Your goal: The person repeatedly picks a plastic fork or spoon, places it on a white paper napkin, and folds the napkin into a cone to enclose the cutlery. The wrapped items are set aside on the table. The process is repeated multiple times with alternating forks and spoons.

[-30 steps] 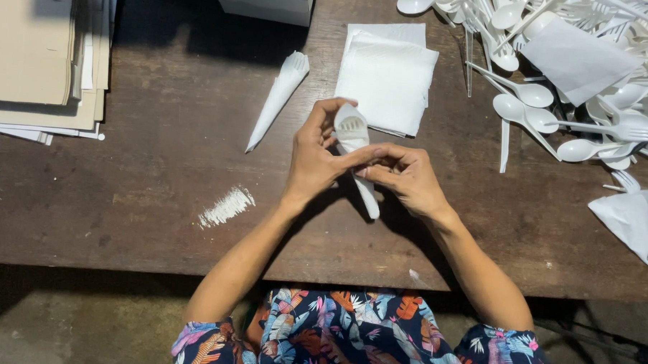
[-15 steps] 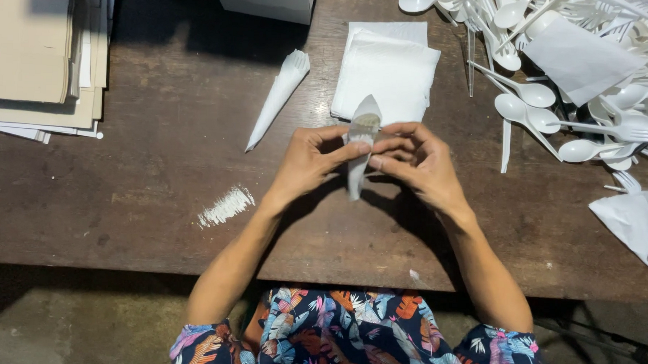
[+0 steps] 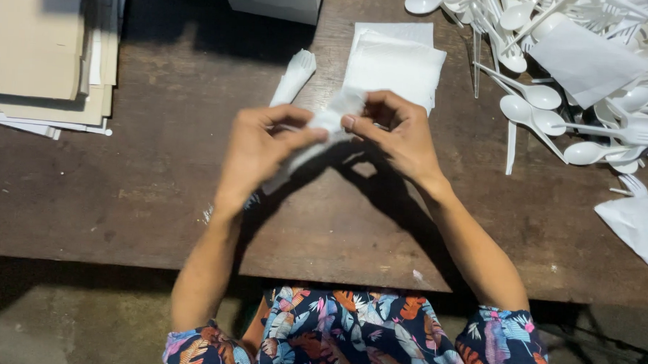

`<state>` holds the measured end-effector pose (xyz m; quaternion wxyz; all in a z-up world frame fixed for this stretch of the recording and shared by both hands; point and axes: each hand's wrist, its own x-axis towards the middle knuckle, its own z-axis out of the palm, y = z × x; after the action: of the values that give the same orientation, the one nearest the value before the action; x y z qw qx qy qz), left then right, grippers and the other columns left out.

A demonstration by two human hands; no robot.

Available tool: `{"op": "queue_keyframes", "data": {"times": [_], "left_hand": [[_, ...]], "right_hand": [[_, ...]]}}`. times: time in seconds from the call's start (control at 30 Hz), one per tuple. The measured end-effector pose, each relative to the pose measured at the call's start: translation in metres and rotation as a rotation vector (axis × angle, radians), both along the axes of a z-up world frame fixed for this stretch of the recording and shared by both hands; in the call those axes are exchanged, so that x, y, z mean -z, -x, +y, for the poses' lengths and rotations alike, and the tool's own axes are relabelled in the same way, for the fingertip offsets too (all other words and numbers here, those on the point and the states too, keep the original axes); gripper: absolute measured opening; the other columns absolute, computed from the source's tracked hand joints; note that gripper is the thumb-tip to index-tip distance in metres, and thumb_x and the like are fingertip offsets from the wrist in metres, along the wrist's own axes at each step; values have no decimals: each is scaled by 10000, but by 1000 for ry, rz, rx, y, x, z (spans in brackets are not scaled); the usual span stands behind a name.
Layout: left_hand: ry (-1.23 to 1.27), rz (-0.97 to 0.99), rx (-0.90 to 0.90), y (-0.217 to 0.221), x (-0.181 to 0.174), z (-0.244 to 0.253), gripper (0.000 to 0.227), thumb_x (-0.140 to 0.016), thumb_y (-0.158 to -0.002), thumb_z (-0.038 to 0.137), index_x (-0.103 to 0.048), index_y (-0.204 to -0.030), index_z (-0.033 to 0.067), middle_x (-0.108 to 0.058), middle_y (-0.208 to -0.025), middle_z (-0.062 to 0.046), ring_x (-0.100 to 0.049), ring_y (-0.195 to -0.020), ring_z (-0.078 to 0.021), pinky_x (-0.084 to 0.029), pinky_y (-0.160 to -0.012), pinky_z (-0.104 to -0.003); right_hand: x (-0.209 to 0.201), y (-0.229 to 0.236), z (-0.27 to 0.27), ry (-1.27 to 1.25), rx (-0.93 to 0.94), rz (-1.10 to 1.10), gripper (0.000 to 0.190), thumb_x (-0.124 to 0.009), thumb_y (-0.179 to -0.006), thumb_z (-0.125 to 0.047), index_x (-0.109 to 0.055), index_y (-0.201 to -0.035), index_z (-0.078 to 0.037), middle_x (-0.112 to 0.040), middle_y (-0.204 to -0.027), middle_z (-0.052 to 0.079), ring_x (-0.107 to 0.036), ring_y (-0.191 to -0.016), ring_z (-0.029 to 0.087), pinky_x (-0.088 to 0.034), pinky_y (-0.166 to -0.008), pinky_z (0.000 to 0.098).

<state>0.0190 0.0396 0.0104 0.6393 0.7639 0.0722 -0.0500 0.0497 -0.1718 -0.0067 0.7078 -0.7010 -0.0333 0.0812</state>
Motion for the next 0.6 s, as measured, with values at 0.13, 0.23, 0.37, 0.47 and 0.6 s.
{"op": "queue_keyframes", "data": {"times": [0.13, 0.23, 0.37, 0.47, 0.6], "left_hand": [[-132, -95, -49, -36, 13, 56, 313, -966, -754, 211, -799, -1011, 150, -778, -902, -127, -732, -824, -151, -605, -702, -280], [-104, -27, -127, -55, 17, 83, 352, -950, -763, 264, -780, -1047, 144, -769, -858, -43, -701, -764, -76, -598, -654, -190], [-220, 135, -159, -80, 31, 89, 294, -907, -764, 249, -767, -995, 134, -789, -890, 2, -722, -798, -59, -560, -745, -213], [-269, 140, -178, -94, 48, 86, 303, -930, -731, 265, -767, -958, 148, -772, -806, 22, -685, -721, -42, -529, -704, -232], [-442, 8, -203, -104, 63, 84, 209, -937, -708, 302, -817, -842, 196, -790, -792, 33, -712, -756, -54, -512, -680, -283]], "right_hand": [[3, -11, 1, -7, -63, -25, 417, -866, -859, -106, -672, -1221, -33, -704, -978, 142, -703, -857, 165, -680, -728, 340], [0, -15, 3, 87, -82, -63, 430, -856, -879, -129, -657, -1248, -33, -692, -990, 141, -698, -867, 170, -670, -733, 329], [7, -32, 23, 388, -188, -357, 252, -721, -973, -175, -674, -1194, -64, -706, -1050, 74, -693, -910, 158, -577, -809, 270], [24, -66, 52, 510, -284, -742, 199, -667, -999, -58, -700, -1192, -19, -727, -1104, 130, -698, -995, 258, -559, -878, 363], [56, -120, 105, 817, -416, -1056, 212, -568, -1030, -79, -719, -1163, -13, -707, -1099, 131, -623, -921, 339, -499, -727, 451]]}}
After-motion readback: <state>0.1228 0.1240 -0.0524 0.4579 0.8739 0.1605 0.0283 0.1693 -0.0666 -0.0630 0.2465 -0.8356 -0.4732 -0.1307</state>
